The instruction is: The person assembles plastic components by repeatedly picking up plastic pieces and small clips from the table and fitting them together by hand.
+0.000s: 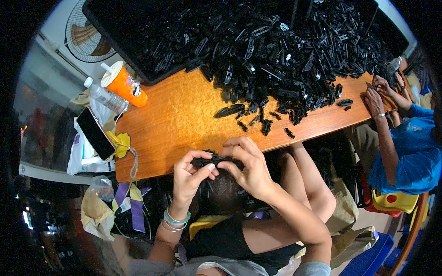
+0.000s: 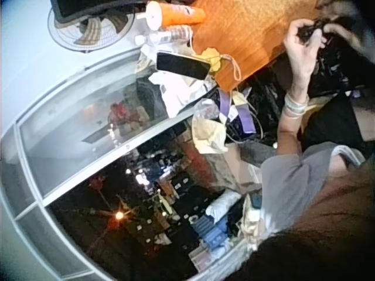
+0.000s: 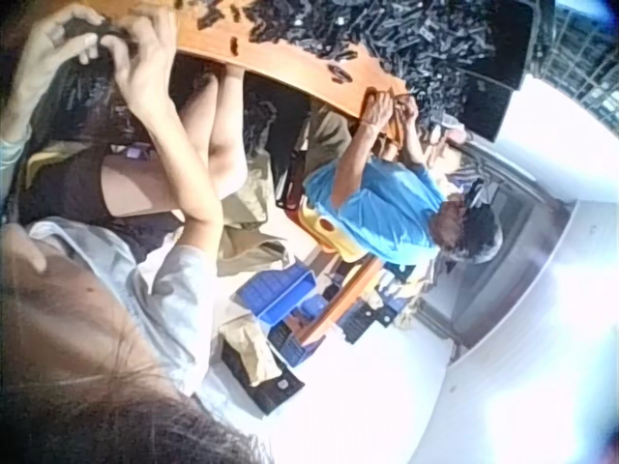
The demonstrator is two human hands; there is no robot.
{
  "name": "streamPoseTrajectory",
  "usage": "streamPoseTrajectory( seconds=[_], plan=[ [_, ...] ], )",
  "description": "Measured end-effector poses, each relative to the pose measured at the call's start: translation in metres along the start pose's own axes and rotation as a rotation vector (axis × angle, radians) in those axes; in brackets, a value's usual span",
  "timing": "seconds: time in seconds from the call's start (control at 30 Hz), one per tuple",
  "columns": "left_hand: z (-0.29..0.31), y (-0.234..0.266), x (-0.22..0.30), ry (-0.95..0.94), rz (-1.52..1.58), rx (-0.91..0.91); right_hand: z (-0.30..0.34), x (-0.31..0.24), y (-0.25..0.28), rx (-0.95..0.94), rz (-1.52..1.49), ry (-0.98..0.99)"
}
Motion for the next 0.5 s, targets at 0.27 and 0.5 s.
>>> streamPoseTrajectory(
  seconds=[0.27, 0.5],
  plan=[
    [0.021, 0.020, -0.005, -0.059, -0.321, -0.128, 0.031, 0.016, -0.032, -0.366, -0.418, -0.342],
    [0.003, 0.034, 0.036, -0.321, -0.807, -0.051, 0.012, 0.030, -0.034, -0.247, -0.038, -0.198]
  ],
)
Point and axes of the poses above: each hand's wrist, its own z-axis away from the middle knuckle, its own y-axis out of the back of the hand, x = y × z, the point moved 6 cm from there along -z, towards the middle knuckle, and after that the axes turned 12 degrees about y, right-handed, at the moved point
